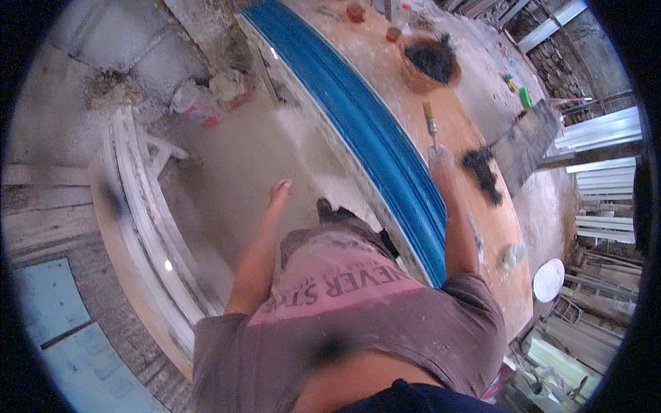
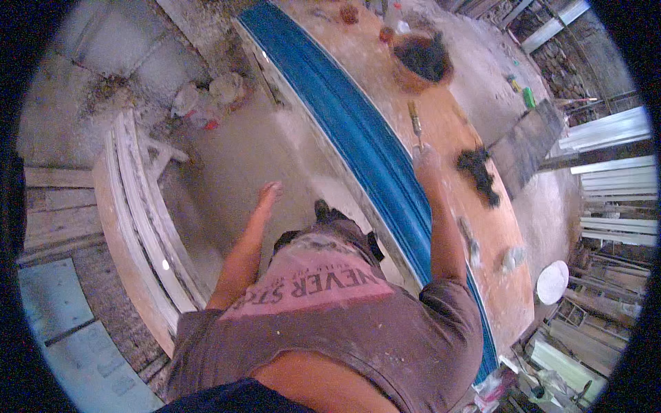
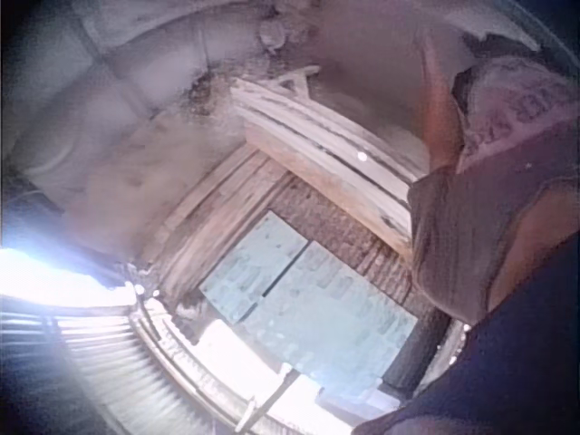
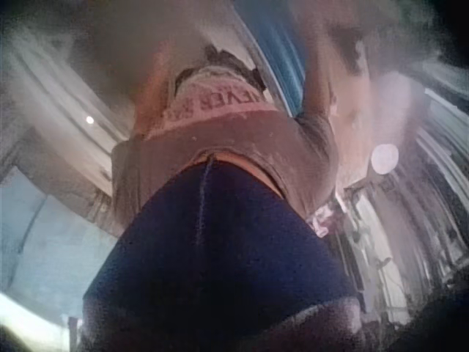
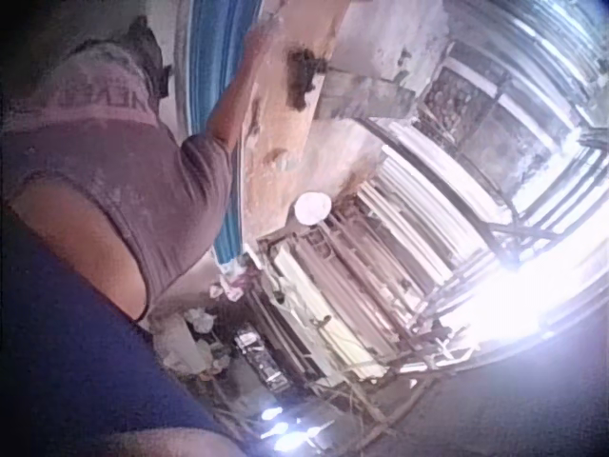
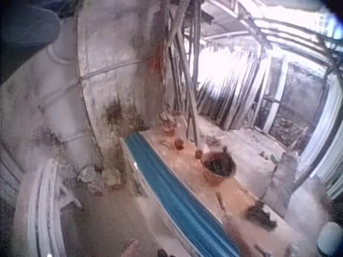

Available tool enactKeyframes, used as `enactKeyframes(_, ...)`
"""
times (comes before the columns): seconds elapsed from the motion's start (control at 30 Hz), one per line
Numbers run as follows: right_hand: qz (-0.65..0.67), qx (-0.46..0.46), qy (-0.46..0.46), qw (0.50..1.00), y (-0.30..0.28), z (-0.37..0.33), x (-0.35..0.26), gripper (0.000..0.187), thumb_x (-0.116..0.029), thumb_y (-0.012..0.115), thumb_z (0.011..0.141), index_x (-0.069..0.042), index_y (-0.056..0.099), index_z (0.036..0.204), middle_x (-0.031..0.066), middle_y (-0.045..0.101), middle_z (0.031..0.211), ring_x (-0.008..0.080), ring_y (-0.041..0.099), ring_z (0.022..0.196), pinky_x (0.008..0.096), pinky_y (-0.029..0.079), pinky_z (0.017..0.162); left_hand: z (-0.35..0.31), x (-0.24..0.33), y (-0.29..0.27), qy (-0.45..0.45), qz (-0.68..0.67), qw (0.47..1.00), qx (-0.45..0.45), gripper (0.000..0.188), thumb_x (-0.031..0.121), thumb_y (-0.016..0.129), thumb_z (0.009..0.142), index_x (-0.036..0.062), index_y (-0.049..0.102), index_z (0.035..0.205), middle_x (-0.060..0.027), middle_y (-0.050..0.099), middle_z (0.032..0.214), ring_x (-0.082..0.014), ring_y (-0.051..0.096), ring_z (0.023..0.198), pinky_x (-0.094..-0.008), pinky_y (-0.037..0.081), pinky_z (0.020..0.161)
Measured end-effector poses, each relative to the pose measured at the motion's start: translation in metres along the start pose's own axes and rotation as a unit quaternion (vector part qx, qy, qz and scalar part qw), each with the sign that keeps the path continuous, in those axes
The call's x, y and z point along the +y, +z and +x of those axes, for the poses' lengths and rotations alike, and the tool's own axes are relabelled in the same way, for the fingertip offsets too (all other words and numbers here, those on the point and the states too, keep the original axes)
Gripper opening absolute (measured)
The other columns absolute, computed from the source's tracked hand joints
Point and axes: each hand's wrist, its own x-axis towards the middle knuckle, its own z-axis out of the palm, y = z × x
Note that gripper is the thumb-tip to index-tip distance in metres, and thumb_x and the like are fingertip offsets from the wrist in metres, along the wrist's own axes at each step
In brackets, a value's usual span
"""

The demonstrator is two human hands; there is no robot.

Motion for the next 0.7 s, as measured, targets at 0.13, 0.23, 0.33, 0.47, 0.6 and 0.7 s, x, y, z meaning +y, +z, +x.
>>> enactKeyframes(0.13,0.305,0.064,0.193,0.930,-0.048,0.106,-0.103,0.032,-0.030,0.052,0.103,-0.003,0.062,0.088,0.0110,0.057,0.064,0.0299,0.057,0.059,0.0434,0.046,0.057,0.050,0.139,0.040,0.001,-0.096,0.995,-0.033,0.047,0.029,0.063,0.096,0.0083,0.054,0.136,-0.0080,0.067,0.114,-0.0201,0.065,0.098,-0.0351,0.053,0.086)
enactKeyframes(0.23,0.420,0.131,0.099,0.893,0.023,0.183,-0.125,0.032,-0.028,0.054,0.103,-0.001,0.061,0.088,0.0182,0.058,0.068,0.0348,0.059,0.064,0.0495,0.045,0.062,0.125,0.202,0.072,0.005,-0.216,0.975,-0.047,0.052,0.028,0.060,0.097,0.0099,0.045,0.144,-0.0091,0.060,0.130,-0.0187,0.061,0.109,-0.0355,0.050,0.093)
enactKeyframes(0.33,0.167,0.026,-0.117,0.979,0.098,0.244,-0.131,0.031,-0.029,0.056,0.102,0.000,0.064,0.096,0.0162,0.060,0.071,0.0269,0.058,0.065,0.0447,0.046,0.062,0.190,0.232,0.083,-0.015,-0.240,0.971,-0.007,0.054,0.025,0.054,0.099,0.0111,0.038,0.149,-0.0098,0.052,0.140,-0.0189,0.057,0.114,-0.0352,0.047,0.097)
enactKeyframes(0.47,0.316,0.133,0.075,0.936,0.044,0.357,-0.270,0.028,-0.026,0.057,0.100,-0.001,0.065,0.091,0.0146,0.061,0.071,0.0276,0.055,0.061,0.0422,0.046,0.061,0.275,0.275,0.043,0.037,-0.274,0.961,0.022,0.055,0.023,0.049,0.099,0.0124,0.035,0.151,-0.0099,0.054,0.136,-0.0201,0.056,0.113,-0.0363,0.044,0.100)
enactKeyframes(0.6,0.359,0.254,0.071,0.895,0.100,0.461,-0.318,0.026,-0.025,0.059,0.098,-0.002,0.065,0.088,0.0123,0.058,0.067,0.0279,0.054,0.057,0.0425,0.046,0.059,0.336,0.326,0.023,0.017,-0.250,0.965,-0.078,0.048,0.024,0.053,0.099,0.0100,0.043,0.144,-0.0107,0.057,0.127,-0.0209,0.057,0.106,-0.0376,0.046,0.098)
enactKeyframes(0.7,0.236,0.153,-0.013,0.959,0.153,0.536,-0.346,0.026,-0.025,0.060,0.097,0.000,0.066,0.091,0.0120,0.056,0.066,0.0282,0.055,0.057,0.0438,0.046,0.059,0.380,0.351,0.007,-0.031,-0.216,0.969,-0.117,0.042,0.025,0.055,0.099,0.0068,0.049,0.136,-0.0112,0.059,0.120,-0.0210,0.059,0.101,-0.0379,0.049,0.094)
